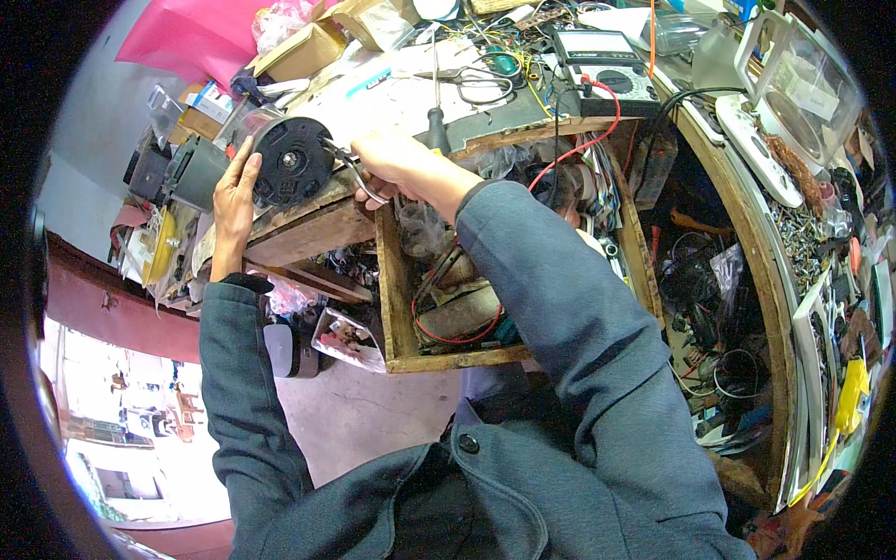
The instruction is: The person retrieves a screwdriver from a drawer and uses it to unscrew the base of a small appliance. They remove the base cover, expose the internal components, and continue to manipulate the appliance with the screwdriver.
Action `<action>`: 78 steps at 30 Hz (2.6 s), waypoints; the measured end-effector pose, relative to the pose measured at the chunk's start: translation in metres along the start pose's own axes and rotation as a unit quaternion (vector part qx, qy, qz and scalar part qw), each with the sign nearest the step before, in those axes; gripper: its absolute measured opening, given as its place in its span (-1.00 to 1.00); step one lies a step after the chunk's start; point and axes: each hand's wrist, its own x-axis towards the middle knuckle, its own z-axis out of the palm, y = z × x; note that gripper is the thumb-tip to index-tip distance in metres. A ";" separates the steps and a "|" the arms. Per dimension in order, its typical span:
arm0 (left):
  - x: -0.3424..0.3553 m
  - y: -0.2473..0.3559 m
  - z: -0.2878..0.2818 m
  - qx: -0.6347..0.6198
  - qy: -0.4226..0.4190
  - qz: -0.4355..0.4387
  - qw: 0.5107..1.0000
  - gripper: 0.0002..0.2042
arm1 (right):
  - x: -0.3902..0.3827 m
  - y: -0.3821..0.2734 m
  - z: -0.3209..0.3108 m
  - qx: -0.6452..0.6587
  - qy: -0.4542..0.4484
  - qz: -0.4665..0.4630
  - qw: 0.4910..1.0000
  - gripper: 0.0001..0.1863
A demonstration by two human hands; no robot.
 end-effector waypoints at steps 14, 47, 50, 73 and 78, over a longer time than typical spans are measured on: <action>-0.001 0.002 0.000 0.003 -0.009 -0.008 1.000 -0.48 | 0.013 -0.005 0.005 -0.121 0.006 -0.065 0.990 -0.56; -0.001 0.000 0.001 -0.009 -0.010 -0.012 1.000 -0.46 | 0.011 0.001 0.006 -0.116 0.020 -0.096 0.988 -0.62; 0.000 -0.004 0.001 -0.010 -0.009 -0.006 1.000 -0.47 | 0.006 -0.001 0.004 -0.133 0.012 -0.090 0.987 -0.62; 0.000 -0.002 0.003 -0.011 -0.003 -0.001 1.000 -0.48 | 0.010 0.004 0.008 -0.094 0.033 -0.102 0.990 -0.62; -0.001 -0.003 0.002 -0.014 0.004 -0.004 1.000 -0.47 | 0.002 0.004 0.002 -0.144 0.036 -0.090 0.985 -0.62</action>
